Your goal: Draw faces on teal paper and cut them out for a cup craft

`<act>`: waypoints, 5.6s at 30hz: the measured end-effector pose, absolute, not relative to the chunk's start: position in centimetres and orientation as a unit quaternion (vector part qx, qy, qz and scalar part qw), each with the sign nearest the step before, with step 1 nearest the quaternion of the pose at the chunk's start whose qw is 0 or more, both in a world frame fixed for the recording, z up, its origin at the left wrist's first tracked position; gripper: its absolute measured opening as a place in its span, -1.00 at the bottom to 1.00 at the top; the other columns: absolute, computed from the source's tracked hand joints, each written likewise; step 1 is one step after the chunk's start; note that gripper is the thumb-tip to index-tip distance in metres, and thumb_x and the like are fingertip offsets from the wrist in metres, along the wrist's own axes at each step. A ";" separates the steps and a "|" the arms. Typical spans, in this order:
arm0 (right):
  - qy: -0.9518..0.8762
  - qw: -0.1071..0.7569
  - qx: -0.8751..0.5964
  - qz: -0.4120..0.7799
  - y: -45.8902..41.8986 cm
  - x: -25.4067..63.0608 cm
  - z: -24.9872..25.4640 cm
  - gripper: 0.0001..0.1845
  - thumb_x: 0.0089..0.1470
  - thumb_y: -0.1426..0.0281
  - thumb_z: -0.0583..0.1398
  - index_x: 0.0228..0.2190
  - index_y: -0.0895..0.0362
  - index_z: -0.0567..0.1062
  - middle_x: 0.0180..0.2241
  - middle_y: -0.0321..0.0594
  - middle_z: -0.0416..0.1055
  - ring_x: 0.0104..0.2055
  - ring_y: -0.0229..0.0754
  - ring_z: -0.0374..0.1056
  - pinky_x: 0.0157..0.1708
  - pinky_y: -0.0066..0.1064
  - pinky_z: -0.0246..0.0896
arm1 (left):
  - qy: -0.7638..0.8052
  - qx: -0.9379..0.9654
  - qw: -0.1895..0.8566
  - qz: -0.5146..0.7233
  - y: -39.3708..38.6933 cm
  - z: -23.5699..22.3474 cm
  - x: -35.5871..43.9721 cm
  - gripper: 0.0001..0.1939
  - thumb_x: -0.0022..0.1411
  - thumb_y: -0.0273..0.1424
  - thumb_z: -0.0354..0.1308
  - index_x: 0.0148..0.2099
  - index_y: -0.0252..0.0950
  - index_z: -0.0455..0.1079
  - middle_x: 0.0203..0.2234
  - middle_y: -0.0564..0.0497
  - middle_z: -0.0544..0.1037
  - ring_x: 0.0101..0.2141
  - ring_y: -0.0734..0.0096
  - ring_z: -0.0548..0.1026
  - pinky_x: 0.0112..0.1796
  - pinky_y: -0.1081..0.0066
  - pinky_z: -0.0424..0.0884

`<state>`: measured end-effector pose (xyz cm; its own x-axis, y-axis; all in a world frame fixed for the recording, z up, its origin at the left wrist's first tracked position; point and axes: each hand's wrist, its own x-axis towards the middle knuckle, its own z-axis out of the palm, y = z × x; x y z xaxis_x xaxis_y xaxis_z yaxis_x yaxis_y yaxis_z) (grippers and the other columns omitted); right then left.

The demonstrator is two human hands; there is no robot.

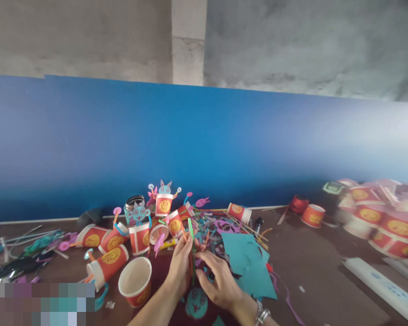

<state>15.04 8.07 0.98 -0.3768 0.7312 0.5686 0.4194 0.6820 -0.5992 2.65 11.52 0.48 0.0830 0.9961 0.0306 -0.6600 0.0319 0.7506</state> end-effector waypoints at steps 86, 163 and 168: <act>-0.767 0.424 -0.474 -0.082 11.7 18.7 0.1 -0.74 0.17 0.47 0.00 -0.26 0.11 0.49 -0.35 -0.15 0.49 -0.30 -0.15 0.40 -0.30 -0.38 0.29 | 0.428 0.447 0.620 0.482 11.8 -0.5 2.9 -0.58 -0.07 -0.20 0.20 -0.21 -0.40 0.35 -0.82 0.31 0.08 -0.80 0.71 -0.04 -0.75 0.58 -0.13; -0.827 0.313 -0.465 -0.055 11.6 19.0 0.7 -0.79 0.16 0.48 -0.02 -0.39 0.10 0.39 -0.42 -0.21 0.40 -0.37 -0.19 0.34 -0.39 -0.45 0.15 | 0.469 0.390 0.618 0.496 12.1 0.3 2.3 -0.76 -0.11 -0.33 0.24 -0.38 -0.39 0.39 -0.77 0.23 0.21 -0.80 0.77 -0.04 -0.74 0.58 -0.21; -0.792 0.348 -0.501 -0.018 11.9 19.3 0.0 -0.82 0.15 0.49 -0.03 -0.42 0.10 0.33 -0.45 -0.24 0.36 -0.40 -0.20 0.31 -0.40 -0.44 0.14 | 0.457 0.394 0.630 0.489 12.0 0.1 2.3 -0.74 -0.12 -0.33 0.24 -0.37 -0.40 0.40 -0.77 0.22 0.22 -0.81 0.77 -0.06 -0.74 0.57 -0.23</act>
<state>19.33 11.90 -0.03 -0.2565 0.7807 0.5698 0.8061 0.4981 -0.3195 2.35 12.00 0.15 0.1034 0.9763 -0.1901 -0.2560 0.2108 0.9434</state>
